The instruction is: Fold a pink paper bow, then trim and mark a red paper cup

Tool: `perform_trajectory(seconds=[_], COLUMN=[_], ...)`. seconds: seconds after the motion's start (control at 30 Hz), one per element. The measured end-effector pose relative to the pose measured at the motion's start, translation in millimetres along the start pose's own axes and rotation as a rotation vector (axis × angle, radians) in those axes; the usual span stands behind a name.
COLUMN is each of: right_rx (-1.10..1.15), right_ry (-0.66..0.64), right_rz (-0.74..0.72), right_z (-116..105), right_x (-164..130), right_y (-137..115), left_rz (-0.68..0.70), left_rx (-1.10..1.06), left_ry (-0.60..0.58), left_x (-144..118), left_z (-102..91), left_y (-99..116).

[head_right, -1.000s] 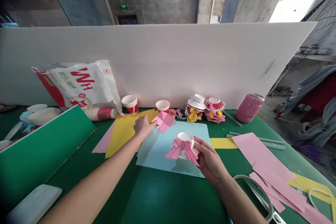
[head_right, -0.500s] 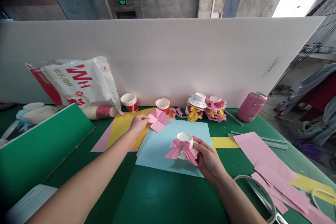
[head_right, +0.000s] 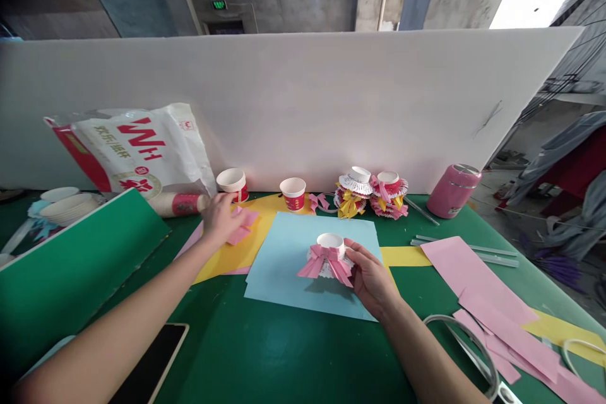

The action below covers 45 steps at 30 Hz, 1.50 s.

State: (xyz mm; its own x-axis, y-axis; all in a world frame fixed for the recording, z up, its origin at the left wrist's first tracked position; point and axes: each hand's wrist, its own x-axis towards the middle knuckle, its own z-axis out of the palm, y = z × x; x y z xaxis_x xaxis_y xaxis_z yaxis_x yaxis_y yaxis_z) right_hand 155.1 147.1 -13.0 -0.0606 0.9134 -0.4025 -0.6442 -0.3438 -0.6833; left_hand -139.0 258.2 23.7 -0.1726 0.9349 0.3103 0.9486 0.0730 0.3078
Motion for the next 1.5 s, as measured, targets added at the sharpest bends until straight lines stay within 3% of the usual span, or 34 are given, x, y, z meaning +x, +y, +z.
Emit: perform_trajectory(seconds=[0.13,0.3,0.5,0.77,1.0,1.1,1.3,1.5], right_rx=[0.002,0.015,0.015,0.024,0.013,0.001,-0.034,-0.080], right_ry=[-0.001,-0.008,-0.032,-0.037,-0.031,-0.036,-0.019,0.004], right_rz=[0.002,-0.012,-0.013,-0.021,-0.037,-0.045,-0.069,-0.119], right_z=[-0.5,-2.8,-4.4,-6.4,-4.0,-0.4,5.4,21.9], right_x=[0.1,-0.1,-1.2,0.7,-0.6,1.1,15.9,39.4], right_y=[3.2,6.4,7.5,9.8,8.1,4.8,-1.1,-8.4], left_rz=[0.339,0.409,0.391,0.221,0.166,0.177,0.130,-0.100], left_rx=[-0.071,-0.055,0.032,0.107,0.011,-0.073,-0.340,-0.681], left_ry=[-0.116,-0.189,-0.238,-0.154,-0.152,-0.092,0.073,0.179], left_x=[6.3,15.5,10.0,23.7,31.1,26.7,-8.2,-72.7], left_z=[19.2,41.5,40.1,17.9,10.6,7.4,6.5,27.2], left_y=[48.2,79.5,73.0,46.0,27.1,25.3,28.7,50.0])
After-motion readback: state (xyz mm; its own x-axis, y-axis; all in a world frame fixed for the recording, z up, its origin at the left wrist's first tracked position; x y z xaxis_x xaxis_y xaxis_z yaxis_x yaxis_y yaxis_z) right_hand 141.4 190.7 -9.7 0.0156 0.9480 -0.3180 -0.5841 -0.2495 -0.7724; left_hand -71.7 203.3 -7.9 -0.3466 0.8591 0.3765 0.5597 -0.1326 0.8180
